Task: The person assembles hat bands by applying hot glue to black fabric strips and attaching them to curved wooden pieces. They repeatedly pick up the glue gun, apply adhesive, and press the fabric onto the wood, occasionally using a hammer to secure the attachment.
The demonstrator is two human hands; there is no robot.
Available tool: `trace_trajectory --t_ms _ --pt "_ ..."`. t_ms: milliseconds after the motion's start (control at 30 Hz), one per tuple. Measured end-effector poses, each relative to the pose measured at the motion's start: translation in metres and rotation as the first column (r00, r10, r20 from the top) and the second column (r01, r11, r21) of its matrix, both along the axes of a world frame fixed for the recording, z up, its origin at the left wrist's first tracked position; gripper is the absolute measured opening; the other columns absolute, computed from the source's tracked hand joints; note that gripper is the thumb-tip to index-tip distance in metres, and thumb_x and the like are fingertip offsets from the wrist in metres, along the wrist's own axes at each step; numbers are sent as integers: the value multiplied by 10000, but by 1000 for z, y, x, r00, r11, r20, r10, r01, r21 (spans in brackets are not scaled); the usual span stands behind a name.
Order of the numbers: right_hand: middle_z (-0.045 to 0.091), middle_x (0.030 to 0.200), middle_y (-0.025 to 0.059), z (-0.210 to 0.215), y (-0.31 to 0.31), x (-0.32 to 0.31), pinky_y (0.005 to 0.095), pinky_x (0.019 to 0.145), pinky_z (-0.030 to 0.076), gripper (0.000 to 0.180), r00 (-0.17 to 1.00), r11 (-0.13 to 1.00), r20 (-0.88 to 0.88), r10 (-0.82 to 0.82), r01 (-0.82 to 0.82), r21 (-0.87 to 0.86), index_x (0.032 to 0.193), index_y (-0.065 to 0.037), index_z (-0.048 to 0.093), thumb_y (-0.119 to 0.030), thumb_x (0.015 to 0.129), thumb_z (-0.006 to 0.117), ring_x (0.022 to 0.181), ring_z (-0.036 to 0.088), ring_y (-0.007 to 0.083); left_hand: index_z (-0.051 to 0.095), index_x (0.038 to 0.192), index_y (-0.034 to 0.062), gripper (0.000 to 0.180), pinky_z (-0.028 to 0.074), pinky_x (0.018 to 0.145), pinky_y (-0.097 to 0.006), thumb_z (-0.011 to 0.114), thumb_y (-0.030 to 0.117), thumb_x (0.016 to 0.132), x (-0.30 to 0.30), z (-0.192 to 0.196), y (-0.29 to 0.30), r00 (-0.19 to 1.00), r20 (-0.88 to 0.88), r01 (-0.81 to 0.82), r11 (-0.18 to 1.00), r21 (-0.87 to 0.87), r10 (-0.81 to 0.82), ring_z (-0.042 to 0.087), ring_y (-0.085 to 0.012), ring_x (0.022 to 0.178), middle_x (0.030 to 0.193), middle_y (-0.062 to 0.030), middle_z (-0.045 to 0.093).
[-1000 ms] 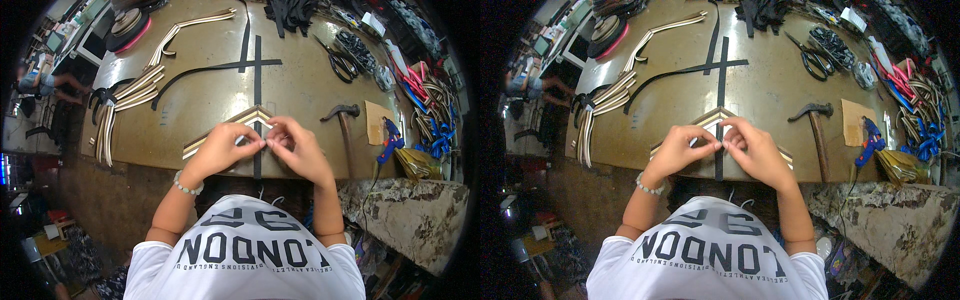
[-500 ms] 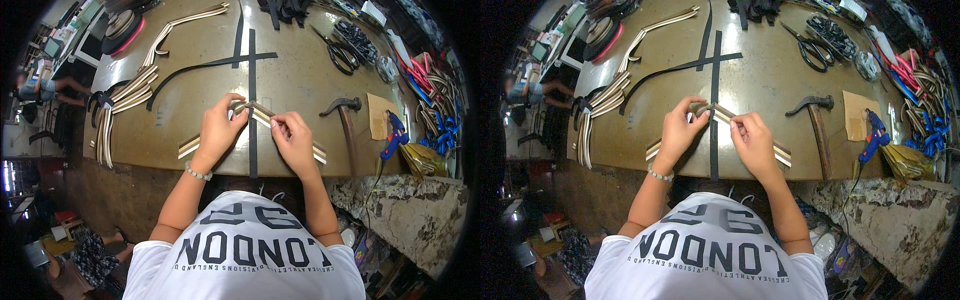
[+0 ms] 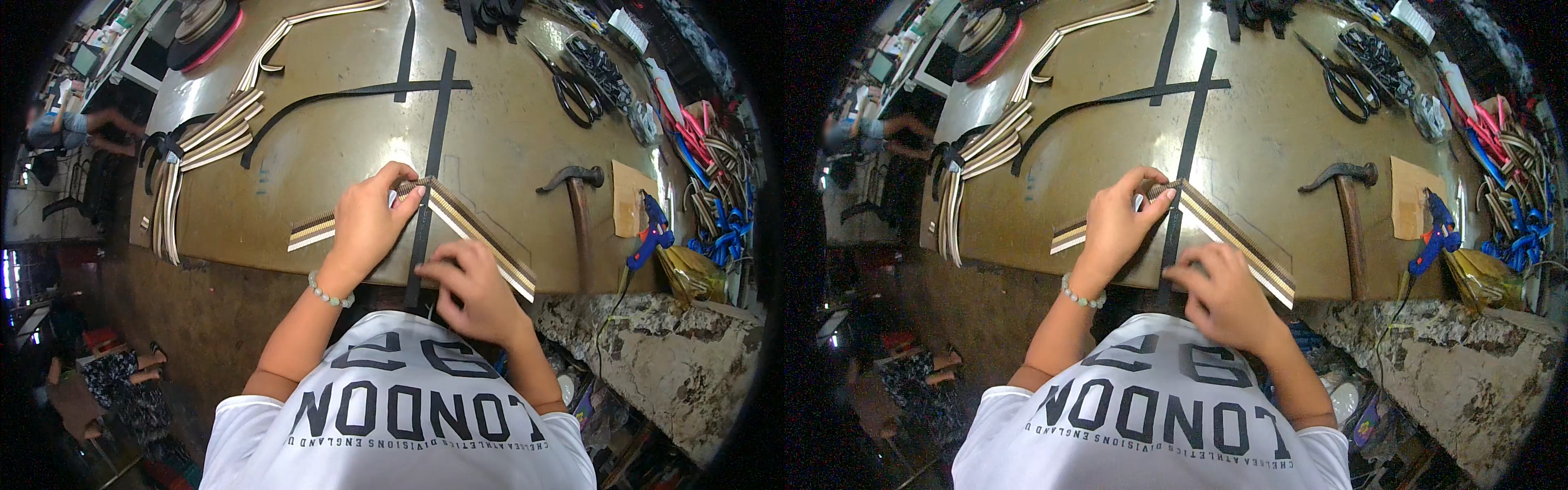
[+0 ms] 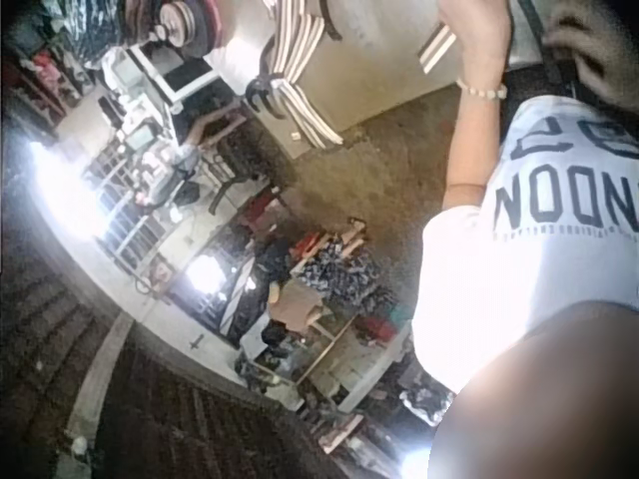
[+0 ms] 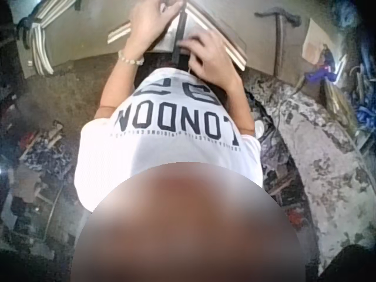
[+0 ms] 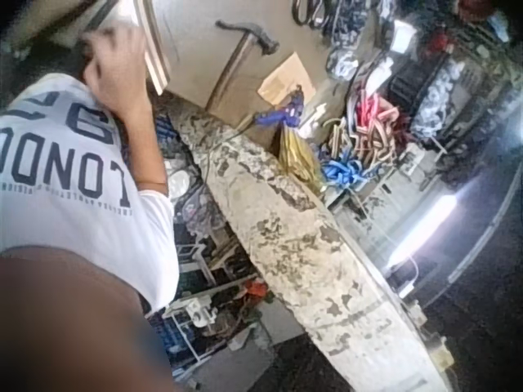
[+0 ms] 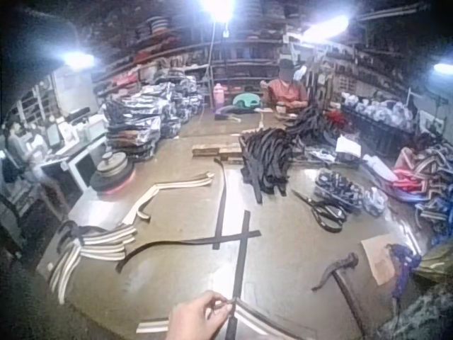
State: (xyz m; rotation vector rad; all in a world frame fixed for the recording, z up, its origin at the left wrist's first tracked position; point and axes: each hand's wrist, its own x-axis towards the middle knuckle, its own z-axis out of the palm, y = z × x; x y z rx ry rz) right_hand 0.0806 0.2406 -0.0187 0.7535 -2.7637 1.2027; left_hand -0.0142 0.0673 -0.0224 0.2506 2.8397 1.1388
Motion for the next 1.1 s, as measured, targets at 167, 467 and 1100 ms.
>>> trace_trajectory --t_ms 167,467,1100 --pt "507 1130 108 -1 -20 11 417 934 406 575 986 986 -145 78 -55 159 1207 -124 624 -40 643 696 1074 501 301 667 1030 134 192 443 555 -371 695 251 880 5 -6 1 994 -109 -7 999 35 10 593 -256 581 647 -95 596" --pt "561 1047 127 -2 -1 -41 371 790 524 342 970 974 -207 125 -81 211 1094 -55 616 -24 755 643 940 604 307 738 989 139 137 463 602 -339 690 181 868 6 -12 -5 982 -184 56 990 132 -31 580 -219 651 736 -79 565" --pt "576 873 86 -10 10 -118 254 531 540 76 887 923 441 -139 278 -267 915 57 694 -6 875 675 599 661 134 745 986 145 153 491 608 -361 702 226 863 7 -16 -6 988 -156 27 995 99 -11 621 -243 675 787 -81 603"
